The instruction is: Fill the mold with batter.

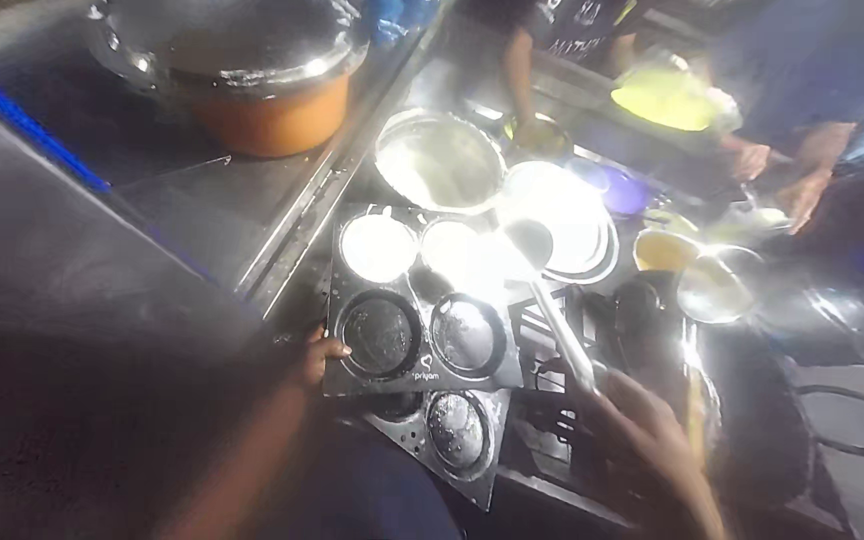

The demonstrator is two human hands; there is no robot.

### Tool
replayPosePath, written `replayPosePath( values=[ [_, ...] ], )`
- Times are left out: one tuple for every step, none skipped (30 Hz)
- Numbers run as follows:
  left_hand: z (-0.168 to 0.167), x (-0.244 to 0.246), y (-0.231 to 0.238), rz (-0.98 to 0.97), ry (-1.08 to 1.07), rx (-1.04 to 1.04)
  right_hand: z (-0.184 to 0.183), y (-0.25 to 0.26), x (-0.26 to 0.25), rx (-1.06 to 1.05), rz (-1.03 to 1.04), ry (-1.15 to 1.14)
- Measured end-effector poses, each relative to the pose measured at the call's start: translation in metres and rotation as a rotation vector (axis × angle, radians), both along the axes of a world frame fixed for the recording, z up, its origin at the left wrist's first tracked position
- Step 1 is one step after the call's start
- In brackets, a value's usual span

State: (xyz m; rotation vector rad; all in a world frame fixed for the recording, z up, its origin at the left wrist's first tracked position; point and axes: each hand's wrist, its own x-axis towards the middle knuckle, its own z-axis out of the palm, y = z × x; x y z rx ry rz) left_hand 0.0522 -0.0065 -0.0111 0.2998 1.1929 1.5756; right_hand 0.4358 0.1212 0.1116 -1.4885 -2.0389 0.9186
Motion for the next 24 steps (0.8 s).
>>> replayPosePath(
  values=[
    [-0.001, -0.001, -0.001, 0.005, 0.005, 0.004, -0.002, -0.014, 0.007, 0.127, 0.025, -0.124],
    [-0.003, -0.002, -0.001, 0.012, 0.01, 0.007, -0.005, -0.029, 0.012, 0.235, 0.034, -0.228],
    [-0.005, -0.003, -0.002, 0.02, 0.006, 0.002, -0.008, -0.043, 0.015, 0.331, 0.036, -0.317],
    [-0.006, -0.004, -0.004, 0.024, -0.004, -0.007, -0.013, -0.055, 0.018, 0.401, 0.021, -0.398],
    [-0.008, -0.004, -0.005, 0.026, -0.016, -0.013, -0.017, -0.064, 0.021, 0.436, 0.013, -0.449],
    [-0.009, -0.005, -0.006, 0.024, -0.026, -0.015, -0.02, -0.069, 0.023, 0.463, 0.02, -0.456],
    [-0.009, -0.006, -0.006, 0.025, -0.025, -0.025, -0.023, -0.071, 0.022, 0.464, 0.02, -0.416],
    [-0.009, -0.006, -0.007, 0.033, -0.03, -0.042, -0.023, -0.071, 0.022, 0.441, 0.019, -0.334],
    [-0.008, -0.006, -0.008, 0.043, -0.034, -0.061, -0.022, -0.069, 0.022, 0.377, 0.018, -0.203],
    [-0.008, -0.006, -0.008, 0.047, -0.033, -0.076, -0.017, -0.065, 0.021, 0.272, 0.011, -0.059],
    [-0.009, -0.007, -0.01, 0.042, -0.024, -0.09, -0.008, -0.059, 0.015, 0.144, -0.018, 0.089],
    [-0.012, -0.008, -0.013, 0.038, -0.014, -0.105, 0.001, -0.052, 0.01, -0.001, -0.044, 0.203],
    [-0.015, -0.01, -0.016, 0.038, -0.002, -0.116, 0.01, -0.039, 0.005, -0.133, -0.043, 0.28],
    [-0.017, -0.012, -0.018, 0.028, 0.009, -0.129, 0.016, -0.023, -0.001, -0.231, -0.03, 0.332],
    [-0.018, -0.014, -0.018, 0.015, 0.013, -0.134, 0.023, -0.002, -0.012, -0.286, -0.022, 0.357],
    [-0.02, -0.015, -0.018, -0.003, 0.018, -0.13, 0.03, 0.022, -0.026, -0.296, -0.02, 0.342],
    [-0.02, -0.016, -0.018, -0.023, 0.023, -0.129, 0.038, 0.049, -0.044, -0.276, -0.017, 0.286],
    [-0.02, -0.017, -0.018, -0.037, 0.023, -0.136, 0.046, 0.078, -0.067, -0.25, -0.005, 0.204],
    [-0.021, -0.017, -0.017, -0.044, 0.017, -0.144, 0.051, 0.11, -0.092, -0.22, -0.001, 0.109],
    [-0.022, -0.017, -0.017, -0.05, 0.013, -0.157, 0.055, 0.142, -0.118, -0.175, 0.006, -0.039],
    [-0.024, -0.017, -0.017, -0.062, 0.015, -0.169, 0.053, 0.176, -0.144, -0.116, 0.032, -0.223],
    [-0.027, -0.016, -0.02, -0.066, 0.012, -0.165, 0.044, 0.209, -0.17, -0.032, 0.079, -0.398],
    [-0.028, -0.018, -0.02, -0.071, 0.008, -0.145, 0.036, 0.243, -0.199, 0.032, 0.133, -0.568],
    [-0.03, -0.019, -0.02, -0.08, 0.0, -0.125, 0.028, 0.27, -0.227, 0.077, 0.187, -0.712]
  ],
)
